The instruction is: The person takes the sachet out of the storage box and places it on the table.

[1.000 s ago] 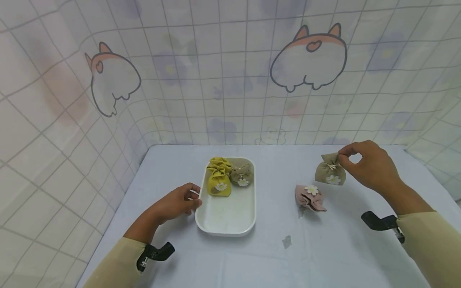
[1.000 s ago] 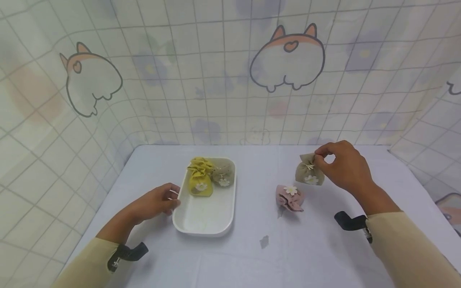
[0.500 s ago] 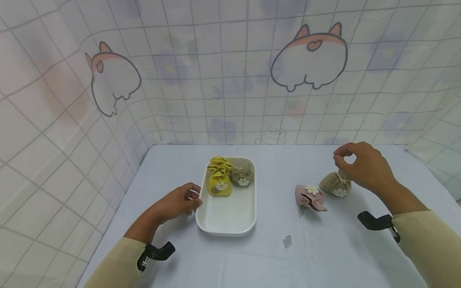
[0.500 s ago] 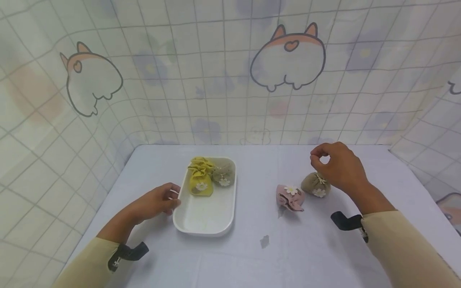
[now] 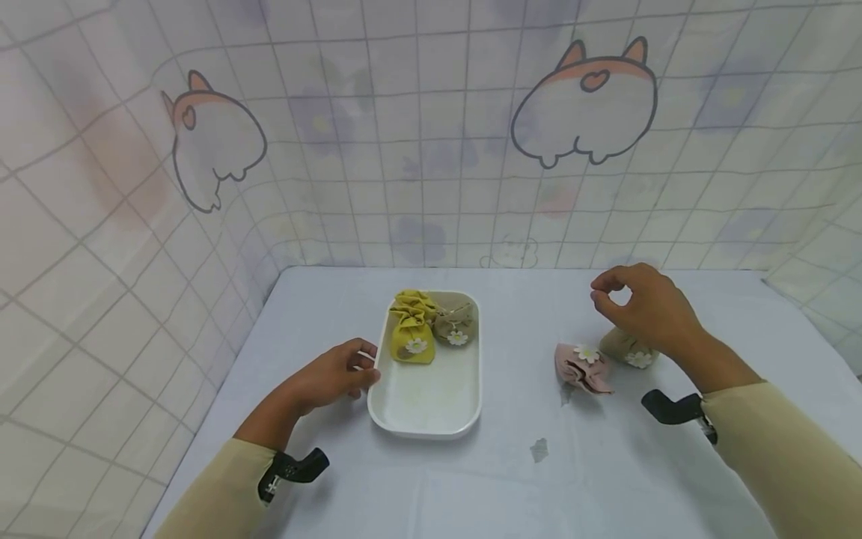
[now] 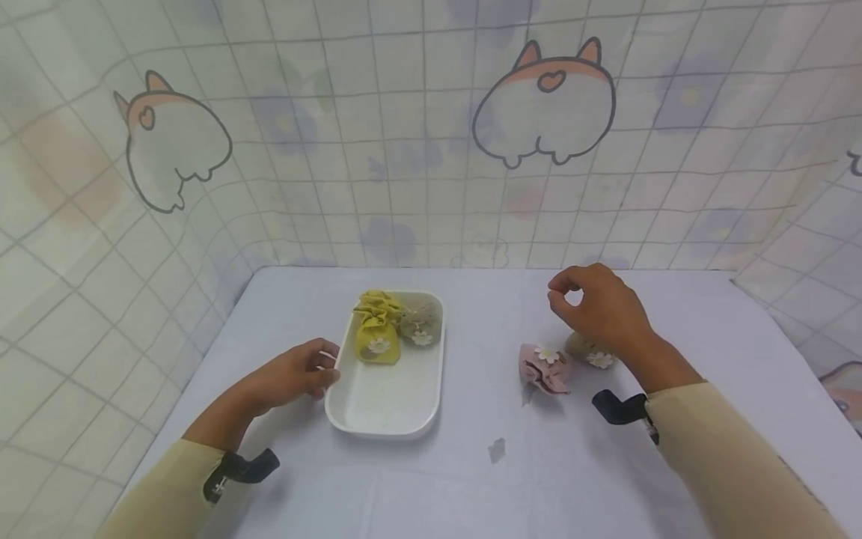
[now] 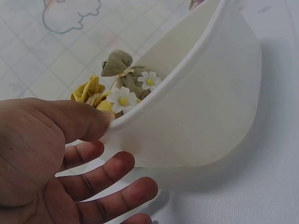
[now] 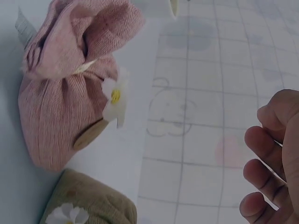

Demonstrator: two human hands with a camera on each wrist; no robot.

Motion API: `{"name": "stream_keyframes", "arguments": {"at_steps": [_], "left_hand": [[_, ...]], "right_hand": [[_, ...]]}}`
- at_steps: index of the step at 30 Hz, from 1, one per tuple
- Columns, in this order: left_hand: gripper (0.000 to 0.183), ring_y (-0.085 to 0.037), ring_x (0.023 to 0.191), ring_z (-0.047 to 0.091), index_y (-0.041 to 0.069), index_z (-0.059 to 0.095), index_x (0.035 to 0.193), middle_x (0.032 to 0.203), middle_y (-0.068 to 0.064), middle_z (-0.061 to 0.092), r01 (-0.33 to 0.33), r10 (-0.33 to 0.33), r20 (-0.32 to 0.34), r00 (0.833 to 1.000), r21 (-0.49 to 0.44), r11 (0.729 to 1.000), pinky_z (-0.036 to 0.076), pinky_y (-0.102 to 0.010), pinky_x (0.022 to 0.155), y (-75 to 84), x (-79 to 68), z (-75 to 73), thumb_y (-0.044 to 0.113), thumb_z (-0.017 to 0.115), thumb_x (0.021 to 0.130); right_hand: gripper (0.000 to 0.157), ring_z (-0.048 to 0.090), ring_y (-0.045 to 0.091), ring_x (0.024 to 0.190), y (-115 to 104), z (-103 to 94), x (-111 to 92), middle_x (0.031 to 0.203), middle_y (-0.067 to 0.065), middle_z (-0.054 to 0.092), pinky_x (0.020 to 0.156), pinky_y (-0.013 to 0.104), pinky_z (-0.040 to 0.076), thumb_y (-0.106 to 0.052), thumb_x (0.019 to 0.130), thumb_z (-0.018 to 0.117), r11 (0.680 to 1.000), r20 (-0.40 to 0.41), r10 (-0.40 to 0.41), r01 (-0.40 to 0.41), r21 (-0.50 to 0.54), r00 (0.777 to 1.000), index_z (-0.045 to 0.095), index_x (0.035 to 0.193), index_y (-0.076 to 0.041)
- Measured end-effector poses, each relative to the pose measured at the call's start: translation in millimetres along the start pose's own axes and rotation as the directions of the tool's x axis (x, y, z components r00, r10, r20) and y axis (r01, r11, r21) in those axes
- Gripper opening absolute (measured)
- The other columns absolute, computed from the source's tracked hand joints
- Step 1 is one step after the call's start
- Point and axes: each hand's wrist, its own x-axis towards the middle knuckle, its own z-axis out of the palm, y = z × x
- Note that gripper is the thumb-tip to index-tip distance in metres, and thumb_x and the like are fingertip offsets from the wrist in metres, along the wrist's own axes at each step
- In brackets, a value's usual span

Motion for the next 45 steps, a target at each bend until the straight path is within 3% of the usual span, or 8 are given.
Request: {"name": "stream_keyframes", "arguments": {"at_steps": [25,45], "left_hand": [[0.036,-0.024,0.091,0.064,0.014,0.055,0.132,0.122,-0.006,0.063,-0.002,0.002,-0.001,1.000,-0.023,1.000,0.051,-0.042,0.082,2.6,-2.1,0.6,0.023,0.068,0.100],[0.036,-0.024,0.091,0.065,0.016,0.056,0.132,0.122,-0.005,0.063,0.004,-0.004,-0.006,1.000,-0.012,1.000,0.051,-0.042,0.083,0.4,-0.8,1.1,0.024,0.069,0.099]], "right_hand": [[0.020,0.057,0.032,0.107,-41,28.5,22,0.113,0.011,0.066,0.086,0.053,0.049,-0.024,0.099,0.066,0.994,0.080,-0.104,0.102,0.038,0.991,0.072,0.114,-0.012],[0.027,0.060,0.027,0.108,-63,56.1,36,0.112,0.005,0.069,0.087,0.051,0.051,-0.030,0.096,0.069,0.990,0.141,-0.136,0.128,0.063,0.981,0.070,0.118,-0.014]]}}
